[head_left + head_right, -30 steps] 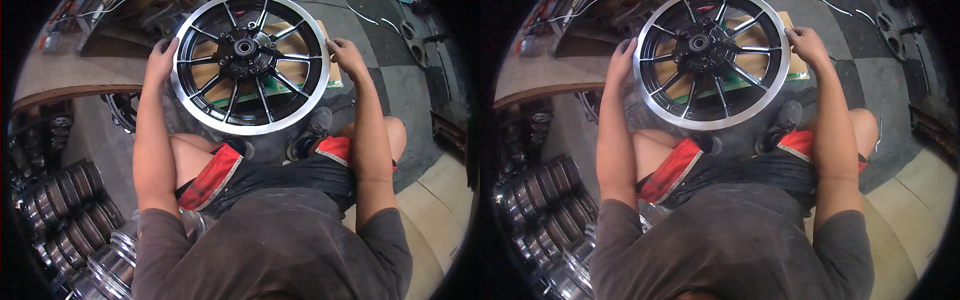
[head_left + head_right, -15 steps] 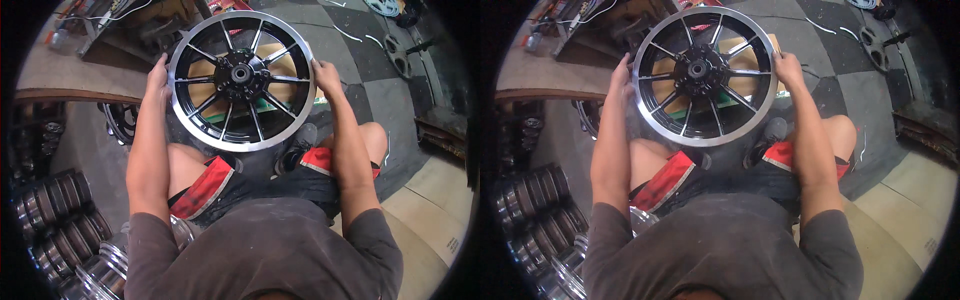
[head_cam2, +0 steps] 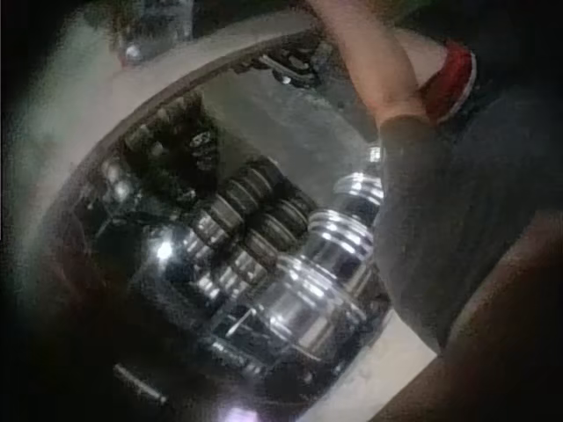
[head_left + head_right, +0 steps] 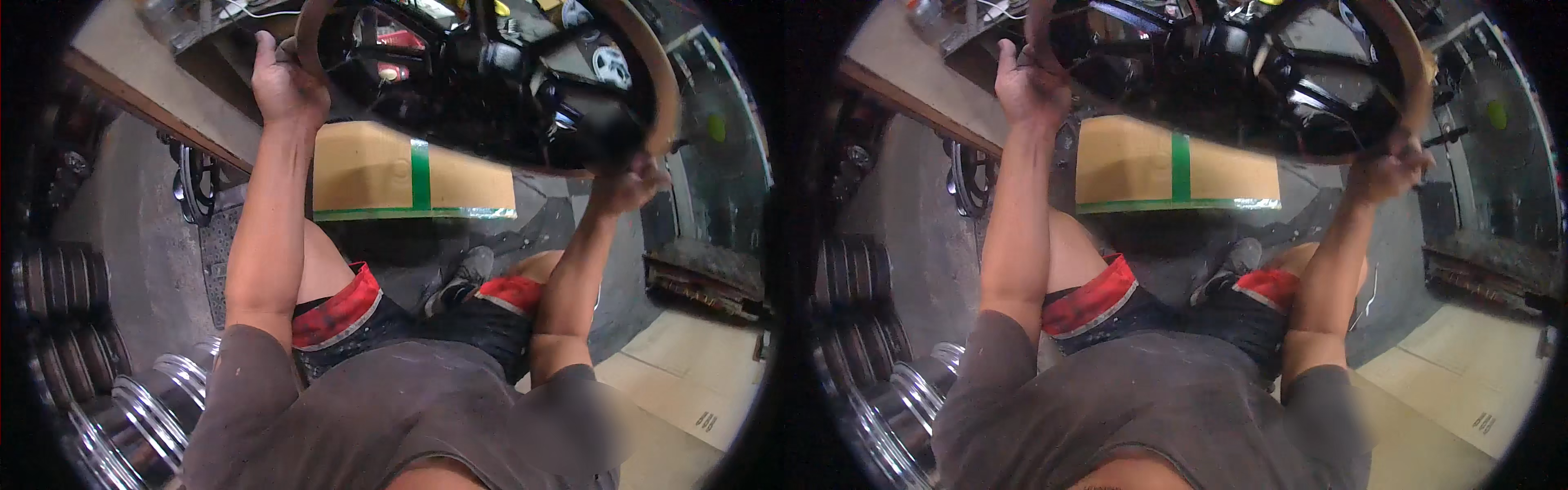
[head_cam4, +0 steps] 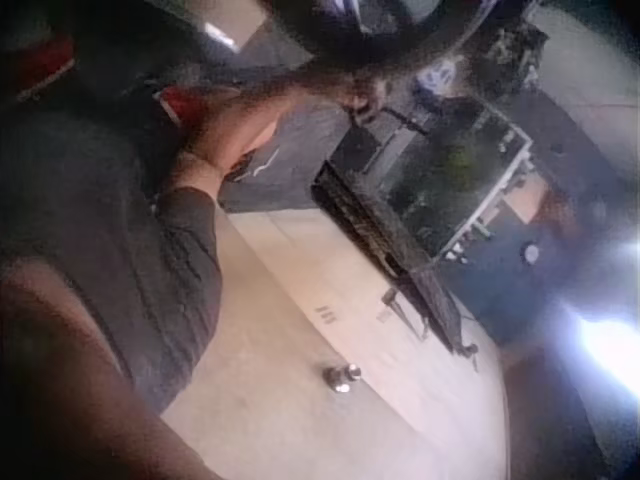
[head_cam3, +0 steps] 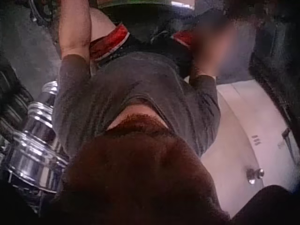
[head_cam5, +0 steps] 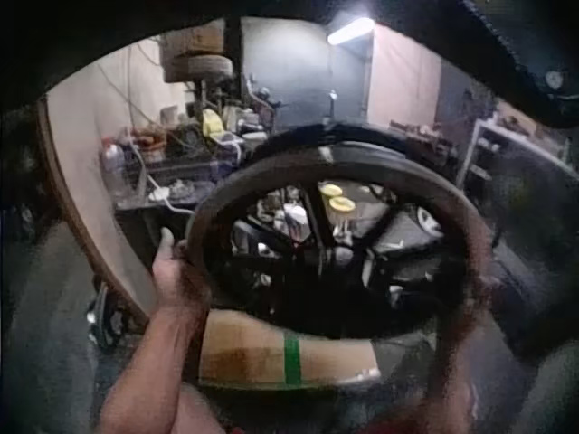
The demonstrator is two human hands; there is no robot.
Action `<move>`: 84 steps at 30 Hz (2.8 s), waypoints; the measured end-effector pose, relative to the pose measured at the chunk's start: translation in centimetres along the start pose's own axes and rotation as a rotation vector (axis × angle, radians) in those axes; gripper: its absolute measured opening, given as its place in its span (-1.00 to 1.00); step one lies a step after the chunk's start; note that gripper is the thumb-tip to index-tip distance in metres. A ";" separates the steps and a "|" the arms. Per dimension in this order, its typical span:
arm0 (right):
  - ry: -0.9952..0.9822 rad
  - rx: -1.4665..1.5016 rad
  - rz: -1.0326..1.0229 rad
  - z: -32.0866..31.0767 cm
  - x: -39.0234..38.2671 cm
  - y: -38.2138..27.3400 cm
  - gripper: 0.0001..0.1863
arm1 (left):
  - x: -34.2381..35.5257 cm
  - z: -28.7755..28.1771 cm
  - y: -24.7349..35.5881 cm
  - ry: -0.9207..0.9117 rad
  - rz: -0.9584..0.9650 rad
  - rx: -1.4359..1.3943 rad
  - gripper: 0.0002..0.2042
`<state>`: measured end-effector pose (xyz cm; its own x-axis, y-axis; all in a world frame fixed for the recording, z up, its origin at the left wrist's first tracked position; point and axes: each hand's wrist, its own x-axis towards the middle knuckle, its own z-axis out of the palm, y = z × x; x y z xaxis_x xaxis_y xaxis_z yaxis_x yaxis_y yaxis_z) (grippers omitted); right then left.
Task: The person applies tape to the inner surface of a motorcycle rim by hand and with a tool, smoothing the material against the metal and handling a valve stem.
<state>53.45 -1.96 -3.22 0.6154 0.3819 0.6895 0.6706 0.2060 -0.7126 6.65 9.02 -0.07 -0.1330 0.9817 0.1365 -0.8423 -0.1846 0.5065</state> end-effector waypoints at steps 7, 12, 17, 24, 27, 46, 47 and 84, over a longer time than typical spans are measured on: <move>-0.187 0.479 0.338 -3.1 -5.8 2.6 -0.42 | -0.5 -4.9 -2.0 -0.127 -0.378 0.070 -0.25; -0.371 0.831 0.543 -4.2 -6.4 4.8 -0.36 | -3.1 -14.4 -5.3 0.115 -0.710 0.258 -0.31; -0.535 1.057 0.734 1.1 -8.4 9.9 -0.31 | -3.6 -20.0 -6.1 0.196 -0.842 0.370 -0.38; -0.547 1.071 1.044 8.0 -15.5 17.8 -0.42 | -4.2 -29.9 -8.0 0.379 -0.838 0.512 -0.46; -0.519 0.694 0.912 8.2 -18.7 22.1 -0.58 | -4.0 -35.1 -10.0 0.408 -0.727 0.765 -0.50; -0.424 0.202 0.807 6.6 -8.7 17.5 -0.58 | -1.4 -12.9 -3.1 -0.179 0.245 1.901 -0.64; -0.442 0.258 0.787 6.8 -8.5 15.3 -0.78 | -1.7 -12.1 -2.2 -0.208 0.305 1.906 -0.66; -1.231 0.298 -0.232 4.1 -12.7 -10.6 -0.82 | -12.8 -2.8 -6.8 -0.793 -0.211 1.300 -0.73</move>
<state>36.85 -5.26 -4.94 -0.3951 0.8528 0.3415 0.4941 0.5106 -0.7036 12.63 -2.16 -7.60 0.5847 0.7954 0.1594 0.2703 -0.3763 0.8862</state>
